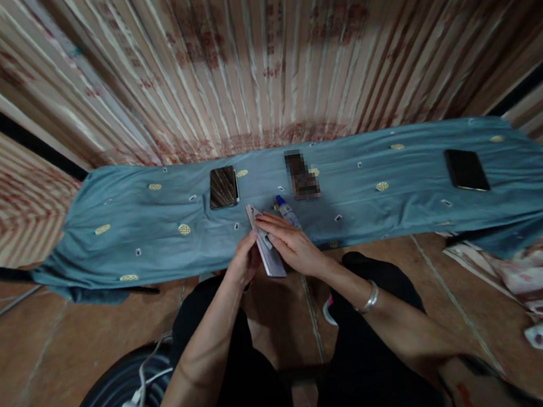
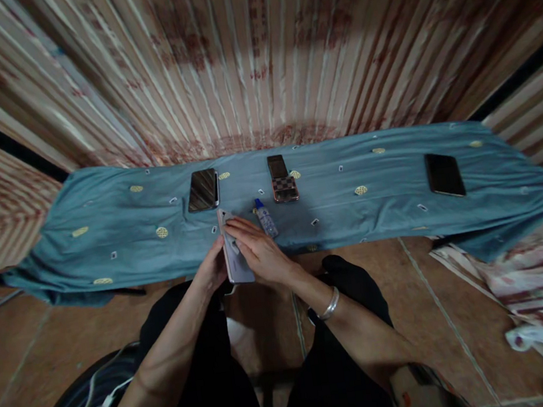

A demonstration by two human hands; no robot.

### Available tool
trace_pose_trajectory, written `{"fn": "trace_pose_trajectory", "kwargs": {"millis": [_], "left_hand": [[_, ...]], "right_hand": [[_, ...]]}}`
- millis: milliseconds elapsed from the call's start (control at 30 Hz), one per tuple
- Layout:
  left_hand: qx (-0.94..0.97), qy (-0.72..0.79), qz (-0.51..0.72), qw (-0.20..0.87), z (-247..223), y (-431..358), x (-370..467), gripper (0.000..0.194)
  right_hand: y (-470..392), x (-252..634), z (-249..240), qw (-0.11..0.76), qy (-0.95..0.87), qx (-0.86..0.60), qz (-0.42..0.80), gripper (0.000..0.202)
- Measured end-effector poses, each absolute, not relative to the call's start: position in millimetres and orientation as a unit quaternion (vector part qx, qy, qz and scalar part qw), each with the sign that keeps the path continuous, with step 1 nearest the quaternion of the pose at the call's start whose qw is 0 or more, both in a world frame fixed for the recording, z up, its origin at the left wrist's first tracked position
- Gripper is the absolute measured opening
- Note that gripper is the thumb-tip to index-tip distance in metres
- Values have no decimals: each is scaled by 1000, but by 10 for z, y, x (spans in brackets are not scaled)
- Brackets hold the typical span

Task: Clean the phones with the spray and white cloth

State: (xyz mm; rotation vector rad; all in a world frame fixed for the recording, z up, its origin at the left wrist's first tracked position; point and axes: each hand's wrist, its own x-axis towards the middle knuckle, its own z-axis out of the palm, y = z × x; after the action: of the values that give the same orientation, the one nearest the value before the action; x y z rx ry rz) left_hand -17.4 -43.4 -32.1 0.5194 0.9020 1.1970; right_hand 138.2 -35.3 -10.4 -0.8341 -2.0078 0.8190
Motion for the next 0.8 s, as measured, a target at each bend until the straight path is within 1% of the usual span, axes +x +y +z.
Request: {"fn": "trace_pose_trajectory", "kwargs": {"millis": [100, 233, 367, 467, 800], "left_hand": [[239, 406, 534, 702, -315, -442, -159, 44], [269, 397, 504, 719, -267, -498, -122, 51], [290, 391, 479, 730, -211, -554, -101, 50], [293, 390, 483, 728, -203, -571, -103, 49], [300, 381, 464, 741, -215, -568, -130, 57]], "right_hand": [[-354, 1382, -116, 397, -797, -331, 313, 47], [-324, 1405, -97, 398, -792, -345, 308, 49], [-281, 1429, -79, 393, -784, -359, 319, 52], [-254, 1427, -88, 396, -779, -359, 327, 54], [-145, 1428, -236, 384, -745, -403, 367, 53]]}}
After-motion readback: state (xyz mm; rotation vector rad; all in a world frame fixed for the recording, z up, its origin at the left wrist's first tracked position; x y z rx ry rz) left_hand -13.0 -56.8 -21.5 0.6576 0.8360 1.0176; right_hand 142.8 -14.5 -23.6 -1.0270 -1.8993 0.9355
